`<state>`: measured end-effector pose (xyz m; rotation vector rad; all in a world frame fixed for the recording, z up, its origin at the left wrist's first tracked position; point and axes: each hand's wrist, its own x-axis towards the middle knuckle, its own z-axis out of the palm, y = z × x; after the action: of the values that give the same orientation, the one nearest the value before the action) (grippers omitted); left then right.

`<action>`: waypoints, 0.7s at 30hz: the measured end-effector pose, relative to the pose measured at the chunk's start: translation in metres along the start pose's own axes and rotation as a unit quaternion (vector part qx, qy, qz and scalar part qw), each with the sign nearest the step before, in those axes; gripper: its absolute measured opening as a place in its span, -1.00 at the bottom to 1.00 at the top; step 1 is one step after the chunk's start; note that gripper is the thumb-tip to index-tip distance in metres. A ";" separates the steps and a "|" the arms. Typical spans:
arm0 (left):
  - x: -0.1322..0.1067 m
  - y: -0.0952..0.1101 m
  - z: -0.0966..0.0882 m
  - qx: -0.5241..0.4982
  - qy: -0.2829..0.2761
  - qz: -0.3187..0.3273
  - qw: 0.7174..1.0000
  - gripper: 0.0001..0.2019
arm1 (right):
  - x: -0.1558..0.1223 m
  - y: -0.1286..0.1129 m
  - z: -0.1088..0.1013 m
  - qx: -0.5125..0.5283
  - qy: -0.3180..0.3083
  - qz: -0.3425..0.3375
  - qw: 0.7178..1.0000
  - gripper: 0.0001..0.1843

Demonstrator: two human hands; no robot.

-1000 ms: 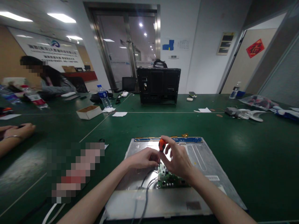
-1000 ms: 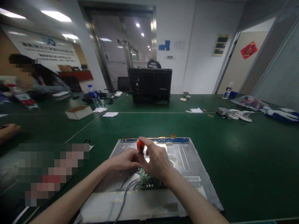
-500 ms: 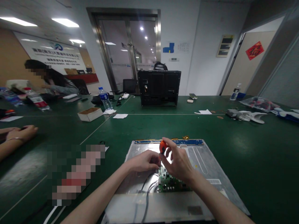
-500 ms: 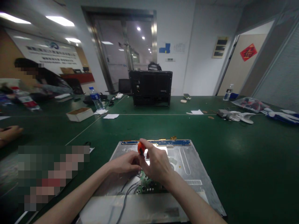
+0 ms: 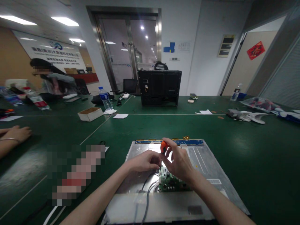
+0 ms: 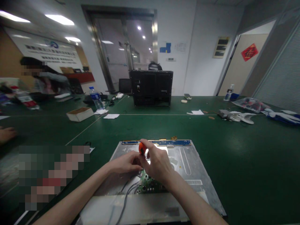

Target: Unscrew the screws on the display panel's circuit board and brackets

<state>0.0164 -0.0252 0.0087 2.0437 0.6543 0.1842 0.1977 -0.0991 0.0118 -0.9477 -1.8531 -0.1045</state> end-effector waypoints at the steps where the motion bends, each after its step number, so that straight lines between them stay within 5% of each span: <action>1: 0.000 0.000 0.000 0.000 0.001 0.001 1.000 -0.98 | 0.000 0.000 0.000 0.005 -0.003 0.000 1.000 -0.43; 10: 0.000 -0.001 0.002 -0.002 -0.001 0.010 1.000 -0.95 | 0.003 -0.004 -0.005 0.026 -0.026 -0.005 0.999 -0.32; 21: 0.002 0.000 0.001 0.004 -0.003 0.002 1.000 -0.98 | 0.003 0.001 -0.003 0.009 -0.001 -0.005 1.000 -0.46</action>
<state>0.0183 -0.0249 0.0080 2.0539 0.6480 0.1789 0.1995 -0.0984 0.0152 -0.9256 -1.8583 -0.0924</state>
